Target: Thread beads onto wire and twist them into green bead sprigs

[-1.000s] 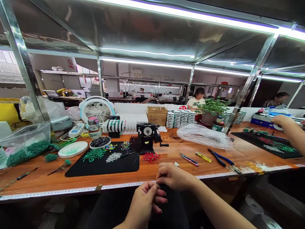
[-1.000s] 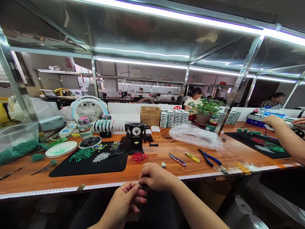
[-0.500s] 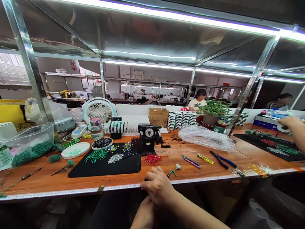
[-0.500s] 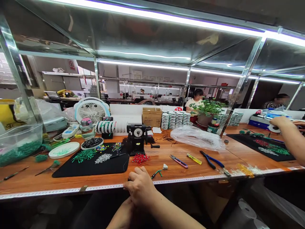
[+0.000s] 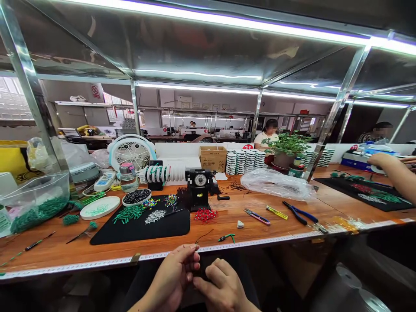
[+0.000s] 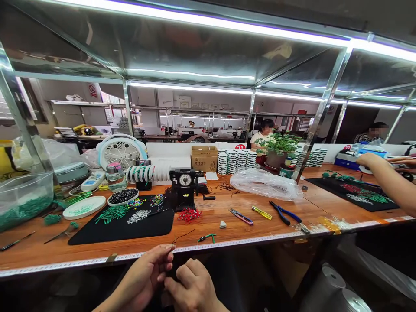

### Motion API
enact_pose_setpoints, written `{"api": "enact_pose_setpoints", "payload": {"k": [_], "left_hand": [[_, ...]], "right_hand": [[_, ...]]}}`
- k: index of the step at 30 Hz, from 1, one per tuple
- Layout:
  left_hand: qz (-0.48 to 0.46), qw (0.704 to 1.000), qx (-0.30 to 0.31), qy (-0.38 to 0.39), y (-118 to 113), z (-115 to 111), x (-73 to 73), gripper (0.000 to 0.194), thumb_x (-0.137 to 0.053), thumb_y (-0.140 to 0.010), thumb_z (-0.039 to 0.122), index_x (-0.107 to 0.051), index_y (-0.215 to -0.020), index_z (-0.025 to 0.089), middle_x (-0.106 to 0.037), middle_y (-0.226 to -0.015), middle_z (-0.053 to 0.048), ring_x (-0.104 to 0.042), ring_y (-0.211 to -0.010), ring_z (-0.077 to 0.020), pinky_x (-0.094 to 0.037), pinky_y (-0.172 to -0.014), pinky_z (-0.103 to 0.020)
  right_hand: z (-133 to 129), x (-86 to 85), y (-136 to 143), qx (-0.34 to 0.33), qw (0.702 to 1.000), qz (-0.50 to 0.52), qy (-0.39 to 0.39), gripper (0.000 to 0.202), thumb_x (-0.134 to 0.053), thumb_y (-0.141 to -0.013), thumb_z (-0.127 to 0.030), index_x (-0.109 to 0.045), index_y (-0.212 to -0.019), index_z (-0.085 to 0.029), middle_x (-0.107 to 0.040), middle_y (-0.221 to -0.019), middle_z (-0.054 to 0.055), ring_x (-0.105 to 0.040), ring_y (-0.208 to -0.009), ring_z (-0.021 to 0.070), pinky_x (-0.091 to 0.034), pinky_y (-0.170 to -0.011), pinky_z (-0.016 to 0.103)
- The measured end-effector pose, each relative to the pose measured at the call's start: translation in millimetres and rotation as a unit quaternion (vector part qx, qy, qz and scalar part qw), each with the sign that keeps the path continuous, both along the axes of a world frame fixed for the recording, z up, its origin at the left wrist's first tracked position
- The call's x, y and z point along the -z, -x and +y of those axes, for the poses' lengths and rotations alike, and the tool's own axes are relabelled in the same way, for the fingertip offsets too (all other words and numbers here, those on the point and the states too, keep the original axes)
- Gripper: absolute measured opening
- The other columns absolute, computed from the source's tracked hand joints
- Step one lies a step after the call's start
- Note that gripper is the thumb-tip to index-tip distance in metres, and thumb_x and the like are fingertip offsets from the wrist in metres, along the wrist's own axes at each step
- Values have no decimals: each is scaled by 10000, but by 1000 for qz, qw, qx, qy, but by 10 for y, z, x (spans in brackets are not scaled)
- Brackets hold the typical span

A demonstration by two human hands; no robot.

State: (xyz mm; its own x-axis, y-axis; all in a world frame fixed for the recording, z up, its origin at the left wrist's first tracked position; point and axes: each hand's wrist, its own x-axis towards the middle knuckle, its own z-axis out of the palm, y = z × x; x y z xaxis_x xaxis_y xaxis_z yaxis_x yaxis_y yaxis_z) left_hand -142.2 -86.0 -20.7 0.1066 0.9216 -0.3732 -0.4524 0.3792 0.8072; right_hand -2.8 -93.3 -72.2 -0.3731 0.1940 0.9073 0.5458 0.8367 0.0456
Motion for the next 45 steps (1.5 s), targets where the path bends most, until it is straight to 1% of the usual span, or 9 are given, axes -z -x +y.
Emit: {"api": "enact_pose_setpoints", "payload": {"k": [6, 11, 19, 24, 27, 31, 34, 39, 45], "left_hand": [[39, 998, 35, -44, 194, 187, -140, 250, -769, -582, 267, -574, -649, 127, -359, -479, 76, -301, -420, -49, -246, -407, -168], [88, 994, 41, -58, 256, 259, -195, 302, -785, -517, 313, -558, -610, 136, -333, -479, 84, -261, -435, -48, -199, -421, -177], [161, 983, 58, -58, 279, 286, -263, 319, -724, -512, 368, -505, -621, 162, -331, -497, 87, -277, -444, -60, -173, -434, -190], [226, 965, 91, -93, 315, 337, -273, 289, -657, -562, 408, -511, -641, 171, -326, -490, 84, -266, -454, -80, -175, -436, -206], [292, 940, 95, -147, 394, 424, -265, 277, -638, -587, 429, -516, -607, 181, -300, -450, 90, -220, -436, -89, -168, -433, -221], [387, 880, 103, -256, 479, 494, -299, 234, -653, -655, 388, -589, -590, 173, -490, -532, 19, -405, -534, -145, -304, -525, -244], [436, 824, 120, -340, 490, 484, -326, 183, -597, -764, 342, -655, -676, 192, -592, -671, -24, -509, -697, -201, -366, -664, -268], [477, 752, 124, -439, 501, 498, -308, 161, -533, -824, 285, -668, -756, 232, -567, -839, -55, -512, -787, -213, -367, -739, -285], [452, 753, 131, -460, 486, 588, -324, 61, -606, -741, 233, -665, -727, 227, -616, -1010, -68, -542, -882, -219, -357, -853, -298]], "right_hand": [[57, -139, 66, -48, 990, 19, 131, 231, -424, -899, -249, -617, -999, -170, -510, -727, 58, -472, -630, 159, -392, -533, 261], [211, -269, 138, 109, 969, 32, 220, 133, -537, -862, -276, -641, -831, -199, -549, -881, 88, -502, -795, 217, -414, -656, 319], [422, -301, 213, 185, 964, -16, 189, 124, -566, -838, -180, -632, -942, -180, -582, -856, 64, -488, -790, 217, -400, -668, 328], [500, -280, 234, 172, 960, -16, 219, 95, -583, -814, -150, -584, -722, -175, -550, -779, 44, -485, -772, 201, -395, -647, 305], [497, -315, 184, 117, 978, -26, 169, 121, -513, -857, -165, -574, -753, -174, -536, -828, 56, -476, -786, 195, -410, -677, 304], [533, -487, 132, 3, 990, -81, 115, 119, -456, -849, -101, -564, -858, -149, -547, -969, 100, -485, -942, 215, -422, -839, 333], [646, -646, 167, -10, 970, -108, 217, 151, -465, -812, -47, -547, -890, -146, -548, -957, 86, -516, -850, 185, -435, -750, 287], [960, -838, 263, 14, 928, -54, 368, 74, -524, -817, -87, -571, -823, -143, -571, -840, 40, -528, -732, 141, -403, -636, 236], [1122, -937, 220, 18, 908, -20, 419, 88, -627, -772, -103, -641, -697, -147, -585, -652, -14, -531, -593, 102, -391, -554, 197]]}}
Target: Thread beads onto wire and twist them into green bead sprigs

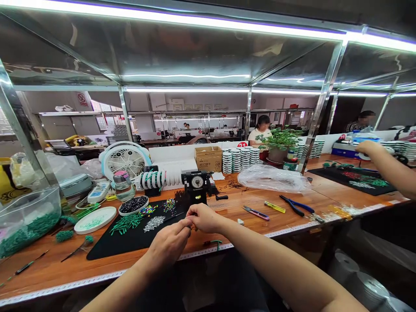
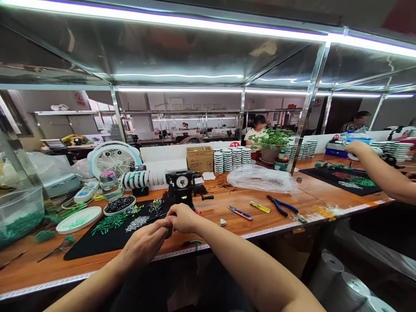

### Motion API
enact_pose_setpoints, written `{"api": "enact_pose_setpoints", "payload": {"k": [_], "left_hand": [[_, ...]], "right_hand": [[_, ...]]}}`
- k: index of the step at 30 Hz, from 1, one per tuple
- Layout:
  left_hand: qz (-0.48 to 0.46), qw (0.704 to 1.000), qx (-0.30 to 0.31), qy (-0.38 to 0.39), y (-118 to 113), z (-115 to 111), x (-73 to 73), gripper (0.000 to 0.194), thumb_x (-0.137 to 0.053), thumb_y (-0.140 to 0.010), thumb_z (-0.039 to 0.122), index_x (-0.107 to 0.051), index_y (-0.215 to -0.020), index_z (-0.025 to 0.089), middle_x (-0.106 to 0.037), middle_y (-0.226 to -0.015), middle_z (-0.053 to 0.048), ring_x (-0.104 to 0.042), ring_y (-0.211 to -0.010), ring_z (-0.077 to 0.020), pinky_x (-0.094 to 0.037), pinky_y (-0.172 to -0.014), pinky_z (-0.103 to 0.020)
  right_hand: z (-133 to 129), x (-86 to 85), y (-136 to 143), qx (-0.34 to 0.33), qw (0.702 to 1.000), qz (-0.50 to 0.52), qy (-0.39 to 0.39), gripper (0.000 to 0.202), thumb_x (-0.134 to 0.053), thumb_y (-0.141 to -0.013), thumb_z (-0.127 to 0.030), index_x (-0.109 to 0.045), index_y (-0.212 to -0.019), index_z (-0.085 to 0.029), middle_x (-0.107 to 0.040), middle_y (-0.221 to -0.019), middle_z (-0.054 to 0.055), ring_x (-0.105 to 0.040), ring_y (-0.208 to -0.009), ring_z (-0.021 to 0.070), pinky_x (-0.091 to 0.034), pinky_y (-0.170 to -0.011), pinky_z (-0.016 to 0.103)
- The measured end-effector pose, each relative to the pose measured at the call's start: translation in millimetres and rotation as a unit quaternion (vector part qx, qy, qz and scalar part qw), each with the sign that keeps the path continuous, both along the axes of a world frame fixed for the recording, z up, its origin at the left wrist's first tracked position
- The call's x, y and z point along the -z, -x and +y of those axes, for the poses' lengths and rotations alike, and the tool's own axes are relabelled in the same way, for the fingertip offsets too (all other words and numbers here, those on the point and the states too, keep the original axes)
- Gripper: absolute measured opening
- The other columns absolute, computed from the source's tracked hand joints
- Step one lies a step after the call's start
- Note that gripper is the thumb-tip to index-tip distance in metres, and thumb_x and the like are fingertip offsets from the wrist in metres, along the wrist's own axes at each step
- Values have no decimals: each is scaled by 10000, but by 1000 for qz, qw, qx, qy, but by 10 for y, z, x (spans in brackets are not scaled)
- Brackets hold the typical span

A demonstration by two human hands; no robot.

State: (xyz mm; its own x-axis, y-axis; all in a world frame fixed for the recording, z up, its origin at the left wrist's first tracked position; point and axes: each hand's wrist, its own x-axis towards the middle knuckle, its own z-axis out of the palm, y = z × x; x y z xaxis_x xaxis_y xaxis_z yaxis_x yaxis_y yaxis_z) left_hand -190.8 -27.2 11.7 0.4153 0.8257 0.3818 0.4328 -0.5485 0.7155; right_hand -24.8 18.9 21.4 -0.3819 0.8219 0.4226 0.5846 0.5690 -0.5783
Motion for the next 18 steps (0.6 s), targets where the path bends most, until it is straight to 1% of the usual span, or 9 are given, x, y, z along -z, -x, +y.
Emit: {"api": "enact_pose_setpoints", "payload": {"k": [3, 6, 8, 10, 12, 14, 15, 16, 18], "left_hand": [[-61, 996, -47, 36, -21, 20, -1, 107, -580, -758, 272, -619, -687, 202, -608, -811, -52, -539, -761, -193, -404, -749, -284], [-121, 982, -90, 115, -34, 11, 22, 196, -512, -787, 327, -570, -676, 176, -448, -520, 20, -403, -473, -131, -361, -506, -248], [-144, 972, -89, 164, -40, -8, 34, 233, -491, -783, 355, -527, -639, 175, -308, -440, 73, -250, -385, -97, -262, -417, -227], [-156, 967, -83, 186, -36, -22, 33, 232, -486, -772, 359, -506, -626, 179, -269, -431, 86, -196, -378, -87, -215, -397, -220], [-151, 968, -80, 182, -20, -27, 15, 210, -491, -761, 347, -521, -639, 178, -308, -432, 77, -206, -374, -89, -205, -394, -220], [-127, 977, -71, 157, 6, -33, -12, 199, -539, -750, 340, -556, -642, 174, -445, -484, 30, -330, -408, -107, -280, -431, -227], [-109, 982, -64, 138, 19, -40, -24, 192, -570, -747, 337, -581, -646, 173, -522, -547, -3, -421, -469, -130, -337, -482, -238], [-89, 988, -57, 116, 31, -53, -32, 178, -594, -749, 331, -611, -663, 176, -582, -628, -32, -497, -564, -161, -383, -557, -253], [-53, 995, -45, 70, 45, -88, -33, 146, -596, -776, 318, -659, -729, 196, -626, -777, -64, -554, -757, -216, -406, -709, -285]], "right_hand": [[-174, 42, -36, 72, 995, 44, -47, 107, -604, -842, -223, -654, -796, -141, -597, -841, 50, -550, -809, 151, -411, -718, 254], [-404, 181, 7, 100, 991, 66, -54, 223, -669, -794, -370, -663, -707, -166, -571, -757, 30, -536, -750, 153, -387, -667, 260], [-523, 289, 71, 89, 994, 67, -21, 203, -705, -762, -353, -668, -656, -184, -551, -679, 5, -518, -648, 130, -364, -587, 246], [-595, 366, 122, 83, 994, 60, -35, 141, -653, -812, -274, -673, -700, -190, -549, -696, 10, -517, -661, 135, -371, -588, 246], [-618, 387, 133, 75, 989, 30, -124, 136, -560, -858, -189, -658, -764, -181, -552, -772, 39, -516, -758, 168, -399, -656, 271], [-590, 355, 109, 33, 976, -18, -217, 135, -506, -848, -118, -632, -856, -167, -553, -903, 77, -497, -879, 205, -415, -737, 302], [-557, 325, 95, 3, 971, -40, -235, 155, -492, -833, -88, -615, -892, -161, -546, -946, 85, -492, -893, 206, -419, -747, 303], [-513, 290, 83, -20, 973, -50, -225, 173, -486, -816, -63, -598, -909, -157, -539, -969, 85, -497, -873, 195, -423, -735, 291], [-394, 214, 80, -36, 986, -37, -155, 165, -489, -805, -48, -576, -898, -154, -534, -953, 68, -507, -798, 161, -421, -690, 260]]}}
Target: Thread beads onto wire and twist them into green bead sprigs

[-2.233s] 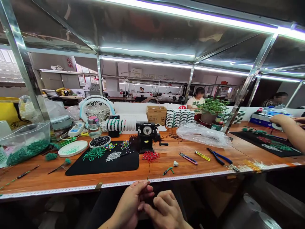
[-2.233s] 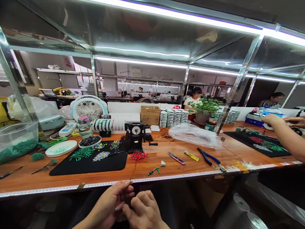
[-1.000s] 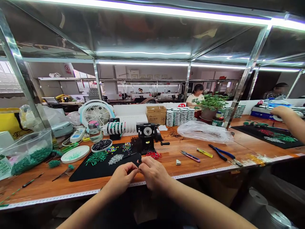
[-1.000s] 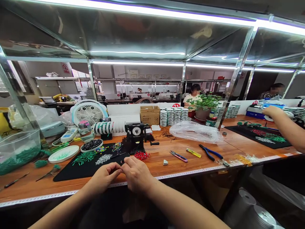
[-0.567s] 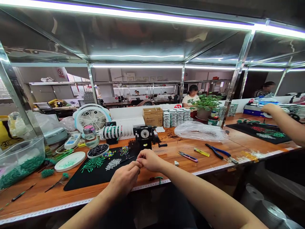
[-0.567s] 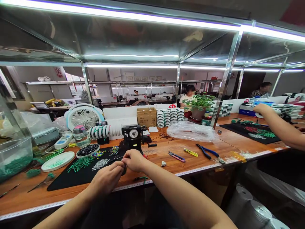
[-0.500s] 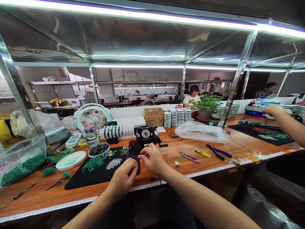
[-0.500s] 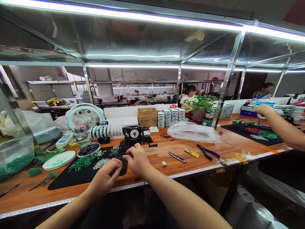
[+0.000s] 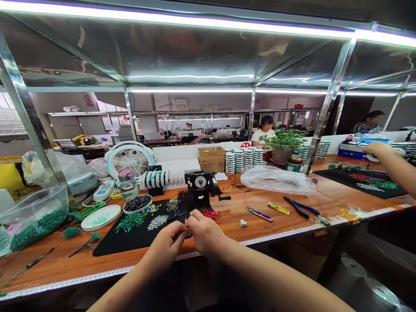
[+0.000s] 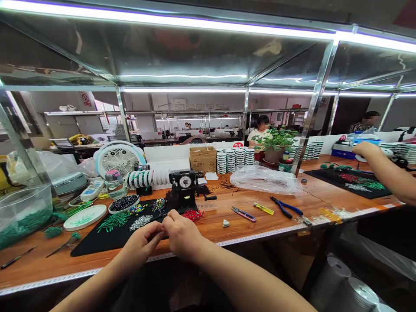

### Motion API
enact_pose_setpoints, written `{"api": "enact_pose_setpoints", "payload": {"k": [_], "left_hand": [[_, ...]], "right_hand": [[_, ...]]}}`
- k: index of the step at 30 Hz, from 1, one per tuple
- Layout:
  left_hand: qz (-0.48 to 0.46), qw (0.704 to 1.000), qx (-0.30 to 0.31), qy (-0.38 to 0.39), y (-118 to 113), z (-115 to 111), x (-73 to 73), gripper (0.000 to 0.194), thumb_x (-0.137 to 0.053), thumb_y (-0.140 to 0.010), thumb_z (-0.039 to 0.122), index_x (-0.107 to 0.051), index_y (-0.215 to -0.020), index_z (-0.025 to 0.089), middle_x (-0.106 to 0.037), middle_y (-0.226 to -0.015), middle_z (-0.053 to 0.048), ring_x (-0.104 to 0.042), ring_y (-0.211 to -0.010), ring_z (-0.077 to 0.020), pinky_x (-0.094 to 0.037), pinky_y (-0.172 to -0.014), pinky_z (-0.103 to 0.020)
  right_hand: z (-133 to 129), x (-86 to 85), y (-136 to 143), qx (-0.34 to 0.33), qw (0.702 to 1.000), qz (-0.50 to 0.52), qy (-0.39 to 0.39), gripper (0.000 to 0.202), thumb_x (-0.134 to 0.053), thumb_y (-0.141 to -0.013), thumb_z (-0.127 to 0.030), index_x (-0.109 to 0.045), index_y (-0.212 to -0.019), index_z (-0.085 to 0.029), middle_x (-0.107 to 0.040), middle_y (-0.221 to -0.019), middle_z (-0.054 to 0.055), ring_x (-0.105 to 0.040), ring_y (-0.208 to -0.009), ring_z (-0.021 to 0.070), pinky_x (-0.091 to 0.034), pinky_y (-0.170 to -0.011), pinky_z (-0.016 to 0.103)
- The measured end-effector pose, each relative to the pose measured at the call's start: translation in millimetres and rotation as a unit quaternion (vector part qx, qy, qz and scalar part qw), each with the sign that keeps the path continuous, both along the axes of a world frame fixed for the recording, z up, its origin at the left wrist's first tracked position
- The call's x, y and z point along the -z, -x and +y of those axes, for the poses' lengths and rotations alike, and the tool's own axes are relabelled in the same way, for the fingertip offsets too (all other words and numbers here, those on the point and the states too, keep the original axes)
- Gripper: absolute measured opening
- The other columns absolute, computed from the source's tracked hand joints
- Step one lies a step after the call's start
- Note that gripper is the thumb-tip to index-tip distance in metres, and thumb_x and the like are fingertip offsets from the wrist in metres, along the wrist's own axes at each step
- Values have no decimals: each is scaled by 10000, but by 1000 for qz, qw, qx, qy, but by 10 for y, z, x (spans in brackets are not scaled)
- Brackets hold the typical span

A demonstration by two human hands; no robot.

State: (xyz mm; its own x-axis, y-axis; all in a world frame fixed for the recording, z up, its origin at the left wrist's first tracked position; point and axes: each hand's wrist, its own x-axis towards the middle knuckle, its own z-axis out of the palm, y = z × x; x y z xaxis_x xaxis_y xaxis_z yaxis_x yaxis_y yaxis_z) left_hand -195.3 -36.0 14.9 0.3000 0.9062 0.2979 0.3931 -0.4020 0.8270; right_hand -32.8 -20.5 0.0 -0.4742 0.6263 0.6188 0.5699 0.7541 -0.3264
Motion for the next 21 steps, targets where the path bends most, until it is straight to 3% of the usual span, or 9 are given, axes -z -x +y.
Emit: {"api": "enact_pose_setpoints", "payload": {"k": [4, 7, 10, 12, 15, 18, 21], "left_hand": [[52, 995, 2, -81, -3, -44, 46, 152, -545, -808, 275, -689, -836, 235, -599, -1039, -93, -538, -899, -251, -358, -839, -329], [31, 996, 20, -77, -19, -23, 63, 142, -595, -761, 254, -701, -855, 245, -606, -1110, -92, -540, -928, -255, -326, -898, -333], [-34, 999, 2, -36, -31, 17, 59, 70, -633, -731, 282, -666, -703, 227, -640, -911, -75, -541, -821, -229, -370, -820, -305], [-72, 997, -34, -7, -35, 42, 69, 154, -621, -736, 333, -619, -647, 208, -608, -747, -54, -525, -703, -203, -403, -696, -285], [-130, 987, -66, 65, -39, 69, 110, 244, -581, -737, 405, -577, -638, 182, -442, -477, 29, -366, -426, -128, -323, -460, -239], [-161, 979, -67, 108, -43, 74, 132, 256, -561, -741, 405, -543, -630, 175, -330, -403, 79, -227, -364, -85, -227, -408, -215], [-150, 982, -60, 95, -27, 58, 90, 253, -592, -719, 394, -542, -598, 178, -434, -449, 42, -281, -381, -92, -259, -418, -221]], "right_hand": [[268, -125, 47, 33, 992, 50, 108, 102, -531, -811, -77, -587, -759, -145, -561, -780, 24, -528, -711, 133, -405, -627, 225], [361, -172, 49, 30, 989, 51, 138, 134, -606, -758, -73, -603, -651, -153, -547, -609, -24, -518, -575, 104, -377, -533, 192], [268, -164, 7, 67, 987, 86, 120, 88, -606, -797, -117, -622, -716, -148, -588, -739, 13, -548, -682, 121, -409, -628, 218], [130, -114, -5, 105, 984, 122, 78, 91, -587, -842, -192, -619, -768, -149, -581, -838, 43, -545, -771, 144, -406, -703, 254], [-76, 27, 46, 121, 980, 136, 84, 172, -686, -775, -296, -629, -672, -171, -562, -738, 17, -536, -695, 143, -385, -639, 257], [-199, 174, 129, 104, 978, 124, 131, 131, -699, -758, -224, -645, -647, -183, -552, -681, 3, -533, -640, 131, -369, -576, 241], [-226, 218, 145, 76, 993, 88, 23, 93, -586, -800, -110, -627, -746, -173, -554, -788, 36, -528, -752, 165, -401, -643, 260]]}}
